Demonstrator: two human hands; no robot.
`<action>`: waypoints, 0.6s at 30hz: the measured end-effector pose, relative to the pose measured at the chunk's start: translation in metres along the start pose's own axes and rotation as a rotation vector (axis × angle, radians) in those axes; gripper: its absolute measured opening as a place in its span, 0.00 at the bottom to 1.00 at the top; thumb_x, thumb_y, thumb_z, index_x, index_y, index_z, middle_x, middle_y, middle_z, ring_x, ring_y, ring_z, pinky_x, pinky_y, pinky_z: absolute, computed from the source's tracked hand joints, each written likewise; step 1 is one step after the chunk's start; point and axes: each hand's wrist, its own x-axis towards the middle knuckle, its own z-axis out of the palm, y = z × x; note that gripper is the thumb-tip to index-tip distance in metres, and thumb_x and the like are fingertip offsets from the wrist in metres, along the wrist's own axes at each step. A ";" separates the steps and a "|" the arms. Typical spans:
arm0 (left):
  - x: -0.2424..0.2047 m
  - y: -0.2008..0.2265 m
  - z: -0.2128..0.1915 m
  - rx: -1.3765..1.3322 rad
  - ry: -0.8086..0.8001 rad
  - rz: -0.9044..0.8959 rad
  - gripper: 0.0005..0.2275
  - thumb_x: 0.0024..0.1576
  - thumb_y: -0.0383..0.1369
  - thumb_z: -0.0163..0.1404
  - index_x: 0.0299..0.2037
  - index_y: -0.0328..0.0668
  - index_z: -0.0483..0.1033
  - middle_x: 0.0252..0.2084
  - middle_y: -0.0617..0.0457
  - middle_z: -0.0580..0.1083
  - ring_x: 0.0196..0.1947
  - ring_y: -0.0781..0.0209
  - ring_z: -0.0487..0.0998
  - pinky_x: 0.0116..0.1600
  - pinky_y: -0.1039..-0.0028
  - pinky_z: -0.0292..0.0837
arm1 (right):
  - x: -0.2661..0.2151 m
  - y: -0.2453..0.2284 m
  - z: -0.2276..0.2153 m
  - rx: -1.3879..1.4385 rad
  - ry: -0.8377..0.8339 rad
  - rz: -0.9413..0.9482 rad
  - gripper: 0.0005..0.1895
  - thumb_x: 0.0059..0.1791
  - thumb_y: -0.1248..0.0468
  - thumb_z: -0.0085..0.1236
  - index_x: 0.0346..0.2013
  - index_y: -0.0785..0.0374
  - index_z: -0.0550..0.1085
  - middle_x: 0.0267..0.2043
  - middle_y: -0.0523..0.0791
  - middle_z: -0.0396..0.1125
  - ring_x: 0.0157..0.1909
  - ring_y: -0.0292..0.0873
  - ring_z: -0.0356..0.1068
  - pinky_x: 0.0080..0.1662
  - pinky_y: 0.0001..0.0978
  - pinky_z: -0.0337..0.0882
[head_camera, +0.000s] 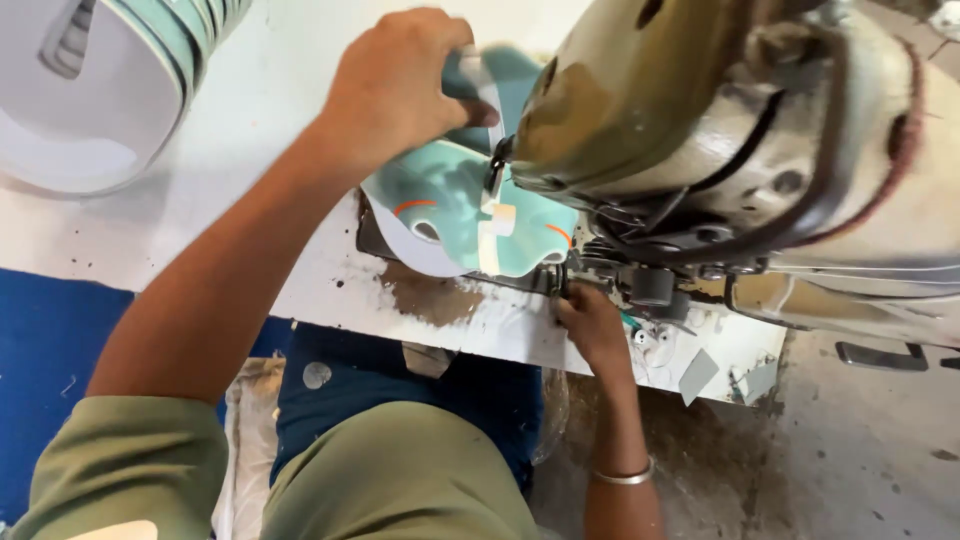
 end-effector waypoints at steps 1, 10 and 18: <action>0.003 0.003 0.002 0.057 -0.014 0.030 0.20 0.48 0.39 0.71 0.43 0.39 0.76 0.42 0.45 0.74 0.42 0.44 0.76 0.42 0.59 0.72 | 0.002 0.015 -0.003 0.297 -0.129 0.087 0.16 0.47 0.59 0.60 0.46 0.64 0.76 0.31 0.45 0.73 0.29 0.40 0.69 0.34 0.34 0.69; 0.012 0.022 0.001 0.142 0.105 0.344 0.10 0.49 0.28 0.67 0.35 0.42 0.77 0.32 0.54 0.75 0.33 0.51 0.77 0.36 0.60 0.67 | -0.033 -0.023 -0.141 0.637 -0.448 -0.352 0.15 0.52 0.57 0.58 0.47 0.65 0.73 0.35 0.40 0.67 0.36 0.35 0.65 0.38 0.27 0.67; 0.026 0.031 0.003 0.148 0.075 0.512 0.11 0.39 0.20 0.59 0.32 0.43 0.77 0.30 0.56 0.73 0.33 0.55 0.76 0.34 0.65 0.65 | 0.072 0.025 -0.202 -0.022 -0.544 -1.074 0.09 0.50 0.64 0.57 0.40 0.66 0.76 0.26 0.43 0.70 0.28 0.32 0.67 0.29 0.30 0.65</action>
